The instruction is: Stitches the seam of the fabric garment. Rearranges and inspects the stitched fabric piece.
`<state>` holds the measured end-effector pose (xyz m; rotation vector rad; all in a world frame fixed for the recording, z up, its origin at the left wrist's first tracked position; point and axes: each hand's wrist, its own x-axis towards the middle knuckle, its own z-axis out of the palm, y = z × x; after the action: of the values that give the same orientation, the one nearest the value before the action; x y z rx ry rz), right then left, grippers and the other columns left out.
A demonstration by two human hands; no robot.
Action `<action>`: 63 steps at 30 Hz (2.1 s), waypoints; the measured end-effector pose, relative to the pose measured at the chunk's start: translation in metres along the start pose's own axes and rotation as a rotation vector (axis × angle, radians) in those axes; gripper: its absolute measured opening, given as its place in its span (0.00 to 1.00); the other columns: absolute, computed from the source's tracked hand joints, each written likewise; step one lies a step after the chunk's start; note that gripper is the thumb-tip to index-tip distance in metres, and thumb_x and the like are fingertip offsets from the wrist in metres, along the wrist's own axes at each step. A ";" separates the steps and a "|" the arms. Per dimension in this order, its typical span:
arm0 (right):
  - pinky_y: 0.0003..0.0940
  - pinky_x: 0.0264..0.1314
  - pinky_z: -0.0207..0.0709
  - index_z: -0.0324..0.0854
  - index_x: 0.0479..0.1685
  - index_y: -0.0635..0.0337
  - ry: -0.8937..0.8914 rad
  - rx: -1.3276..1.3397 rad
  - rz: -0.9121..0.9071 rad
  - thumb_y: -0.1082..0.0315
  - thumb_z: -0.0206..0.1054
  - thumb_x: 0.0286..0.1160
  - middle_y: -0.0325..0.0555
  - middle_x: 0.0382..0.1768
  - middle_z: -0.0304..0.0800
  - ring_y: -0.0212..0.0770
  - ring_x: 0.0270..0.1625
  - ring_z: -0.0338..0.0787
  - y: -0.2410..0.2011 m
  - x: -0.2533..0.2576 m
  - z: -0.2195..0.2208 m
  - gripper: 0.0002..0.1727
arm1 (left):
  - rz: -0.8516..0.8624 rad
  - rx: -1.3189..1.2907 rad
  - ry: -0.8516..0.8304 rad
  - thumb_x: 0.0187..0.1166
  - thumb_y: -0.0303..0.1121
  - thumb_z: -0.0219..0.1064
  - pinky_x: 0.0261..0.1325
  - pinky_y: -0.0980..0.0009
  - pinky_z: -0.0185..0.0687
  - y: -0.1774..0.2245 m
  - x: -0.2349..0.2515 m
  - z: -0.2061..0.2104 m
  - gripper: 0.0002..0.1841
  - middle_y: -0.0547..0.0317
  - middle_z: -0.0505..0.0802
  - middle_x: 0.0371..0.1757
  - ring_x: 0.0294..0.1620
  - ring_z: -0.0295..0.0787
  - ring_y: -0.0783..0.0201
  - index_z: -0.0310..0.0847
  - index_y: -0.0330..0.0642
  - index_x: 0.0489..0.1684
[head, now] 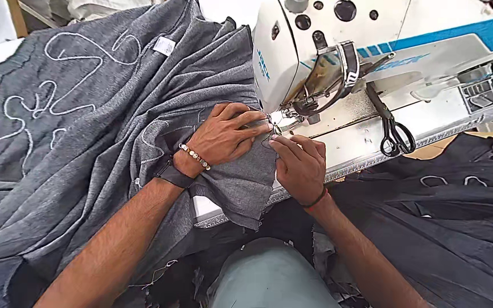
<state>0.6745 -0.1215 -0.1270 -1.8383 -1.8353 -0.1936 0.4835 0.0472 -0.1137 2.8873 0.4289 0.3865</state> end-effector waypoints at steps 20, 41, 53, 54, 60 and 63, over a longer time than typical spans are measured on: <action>0.39 0.37 0.86 0.75 0.79 0.57 -0.323 0.611 0.659 0.53 0.65 0.78 0.44 0.38 0.94 0.36 0.35 0.92 -0.039 -0.019 -0.048 0.31 | -0.362 0.053 0.036 0.88 0.53 0.50 0.93 0.45 0.48 0.081 -0.006 0.025 0.29 0.60 0.72 0.90 0.93 0.58 0.52 0.75 0.53 0.84; 0.29 0.26 0.78 0.82 0.74 0.57 -0.324 0.651 0.673 0.61 0.61 0.75 0.35 0.26 0.89 0.28 0.23 0.83 -0.049 -0.025 -0.053 0.27 | -0.341 0.071 -0.014 0.89 0.51 0.45 0.94 0.47 0.46 0.075 -0.010 0.022 0.29 0.63 0.68 0.92 0.94 0.54 0.53 0.76 0.53 0.83; 0.33 0.22 0.72 0.83 0.76 0.50 -0.324 0.459 0.643 0.61 0.62 0.71 0.33 0.19 0.83 0.30 0.19 0.77 -0.044 -0.008 -0.034 0.29 | -0.324 0.102 0.011 0.87 0.50 0.51 0.90 0.47 0.50 0.067 -0.008 0.019 0.25 0.60 0.74 0.88 0.91 0.60 0.49 0.81 0.58 0.79; 0.34 0.22 0.72 0.83 0.75 0.50 -0.324 0.443 0.638 0.61 0.62 0.71 0.33 0.19 0.83 0.31 0.19 0.77 -0.043 -0.006 -0.033 0.29 | -0.324 0.100 0.014 0.87 0.50 0.51 0.90 0.47 0.50 0.066 -0.007 0.019 0.25 0.60 0.74 0.88 0.90 0.60 0.49 0.81 0.59 0.79; 0.37 0.20 0.69 0.83 0.76 0.50 -0.292 0.332 0.593 0.62 0.63 0.69 0.34 0.18 0.82 0.35 0.18 0.76 -0.039 0.002 -0.031 0.30 | -0.317 0.110 0.028 0.87 0.50 0.52 0.90 0.46 0.49 0.065 -0.006 0.019 0.25 0.58 0.76 0.86 0.88 0.63 0.48 0.81 0.61 0.79; 0.34 0.17 0.66 0.85 0.74 0.50 -0.234 0.331 0.599 0.63 0.63 0.70 0.32 0.16 0.80 0.32 0.16 0.74 -0.037 0.006 -0.029 0.28 | -0.309 0.119 0.026 0.86 0.51 0.53 0.91 0.44 0.44 0.064 -0.004 0.018 0.25 0.58 0.77 0.85 0.88 0.63 0.48 0.82 0.60 0.77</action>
<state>0.6467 -0.1319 -0.0903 -2.1246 -1.2676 0.5267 0.5010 -0.0173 -0.1169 2.8625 0.9148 0.3570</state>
